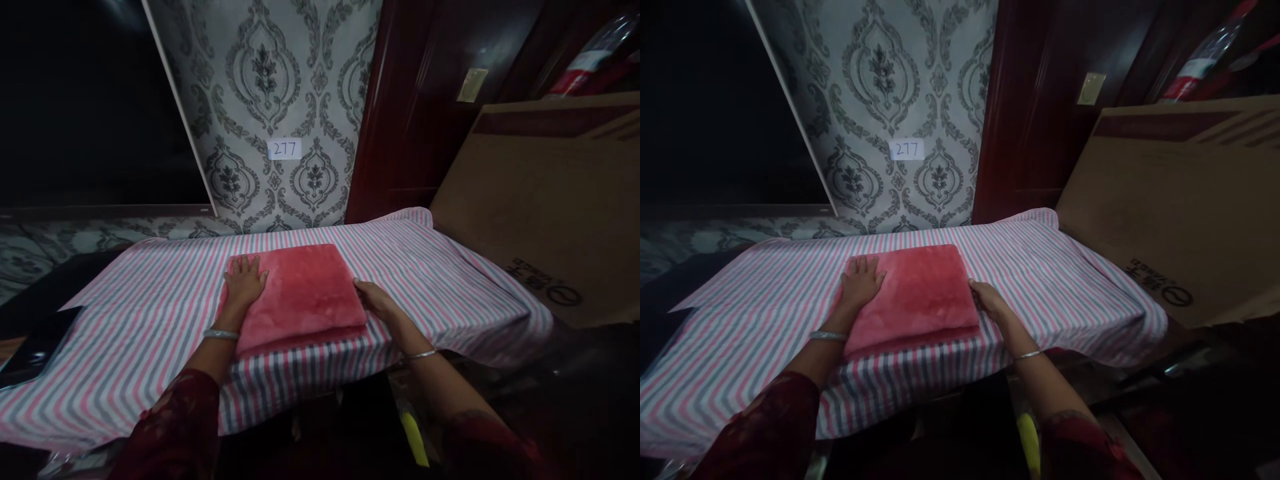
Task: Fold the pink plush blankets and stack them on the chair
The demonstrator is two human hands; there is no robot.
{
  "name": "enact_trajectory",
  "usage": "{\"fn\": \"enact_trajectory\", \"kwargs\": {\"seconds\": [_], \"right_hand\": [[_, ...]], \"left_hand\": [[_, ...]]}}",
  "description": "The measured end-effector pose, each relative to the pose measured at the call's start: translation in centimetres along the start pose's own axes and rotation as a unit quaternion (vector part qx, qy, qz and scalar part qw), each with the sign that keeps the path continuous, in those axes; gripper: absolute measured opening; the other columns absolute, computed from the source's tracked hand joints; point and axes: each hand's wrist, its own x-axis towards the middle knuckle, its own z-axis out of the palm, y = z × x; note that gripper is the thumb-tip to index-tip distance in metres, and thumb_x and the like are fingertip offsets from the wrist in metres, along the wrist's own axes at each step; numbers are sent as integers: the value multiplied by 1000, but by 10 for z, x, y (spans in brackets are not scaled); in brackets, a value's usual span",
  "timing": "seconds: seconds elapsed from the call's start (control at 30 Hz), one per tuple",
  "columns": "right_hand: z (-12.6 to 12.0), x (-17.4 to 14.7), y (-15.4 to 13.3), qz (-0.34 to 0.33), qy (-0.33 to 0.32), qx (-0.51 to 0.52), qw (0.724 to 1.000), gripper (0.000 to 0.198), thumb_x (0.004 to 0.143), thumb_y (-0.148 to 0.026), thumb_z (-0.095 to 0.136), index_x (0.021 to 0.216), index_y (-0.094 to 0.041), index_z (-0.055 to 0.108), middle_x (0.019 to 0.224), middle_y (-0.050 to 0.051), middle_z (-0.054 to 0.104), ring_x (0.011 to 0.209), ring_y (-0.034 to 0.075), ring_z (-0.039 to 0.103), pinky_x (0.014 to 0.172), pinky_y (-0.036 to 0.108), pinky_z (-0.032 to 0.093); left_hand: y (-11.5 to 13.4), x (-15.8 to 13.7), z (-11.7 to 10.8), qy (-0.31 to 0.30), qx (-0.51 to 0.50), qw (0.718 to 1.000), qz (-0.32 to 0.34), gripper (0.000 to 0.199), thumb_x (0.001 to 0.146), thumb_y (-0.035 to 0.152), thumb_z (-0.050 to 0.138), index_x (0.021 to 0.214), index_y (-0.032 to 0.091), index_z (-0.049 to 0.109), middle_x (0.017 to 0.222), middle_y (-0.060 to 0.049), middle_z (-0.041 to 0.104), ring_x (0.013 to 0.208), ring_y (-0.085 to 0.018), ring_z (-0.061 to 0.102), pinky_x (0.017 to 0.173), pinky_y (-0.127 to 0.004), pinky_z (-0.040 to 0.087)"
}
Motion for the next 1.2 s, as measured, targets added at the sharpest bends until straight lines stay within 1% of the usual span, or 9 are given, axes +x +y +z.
{"fn": "enact_trajectory", "kwargs": {"seconds": [0.13,0.3,0.43,0.57,0.73,0.87,1.0,1.1,1.2], "right_hand": [[7,-14,9,-29,-23,1,999,40,77,-60,62,76,-20,68,70,6,72,67,22,65,66,34,51],[18,-15,18,-140,166,-155,964,39,79,-59,58,64,-23,57,61,3,62,68,21,57,67,32,45],[16,-20,21,-166,220,-177,945,36,76,-57,59,65,-24,53,61,2,58,67,20,52,68,31,41],[15,-29,21,-177,206,-168,948,44,76,-66,53,68,-23,56,65,3,60,68,21,54,66,31,42],[11,-48,23,-155,144,-51,976,53,76,-75,56,66,-23,54,60,-1,54,60,17,47,57,29,41],[5,-69,26,-103,94,12,990,53,72,-74,65,74,-22,57,50,-8,34,46,9,27,44,24,21],[9,-80,24,-78,57,43,994,58,65,-67,76,98,-22,61,50,-12,32,43,7,24,42,23,18],[14,-79,26,-76,61,-8,995,52,67,-67,73,88,-22,58,49,-10,36,42,8,27,42,24,21],[13,-75,32,-120,111,-95,982,48,71,-69,67,75,-23,53,51,-6,42,47,11,35,44,25,28]], "left_hand": [[0,-1,0,12,-3,1000,7,62,101,48,34,154,17,40,162,-21,31,150,-43,21,109,-69,31],[1,-3,-6,0,-7,1000,5,61,101,46,35,154,17,39,163,-20,30,150,-42,22,110,-69,31],[0,-6,-5,-7,-15,1000,1,62,101,46,35,156,18,37,163,-20,30,151,-43,19,110,-71,30],[1,-4,-7,-13,-31,999,3,62,100,47,36,157,20,36,162,-19,31,152,-43,17,111,-72,27],[-9,0,-22,-89,-75,993,19,56,99,38,40,154,24,41,161,-14,36,152,-35,24,118,-60,27],[-37,-38,-32,-76,-69,991,86,54,98,41,43,147,20,52,157,-15,43,149,-34,33,116,-58,32],[-59,-105,-26,1,-77,989,129,51,100,42,39,144,22,54,152,-14,50,146,-32,39,115,-61,33],[-64,-139,-14,43,-94,984,144,52,100,45,39,142,20,56,152,-14,50,146,-33,38,114,-59,36],[-68,-149,2,73,-141,975,156,52,100,43,36,140,17,58,152,-15,50,147,-30,38,117,-53,37]]}}
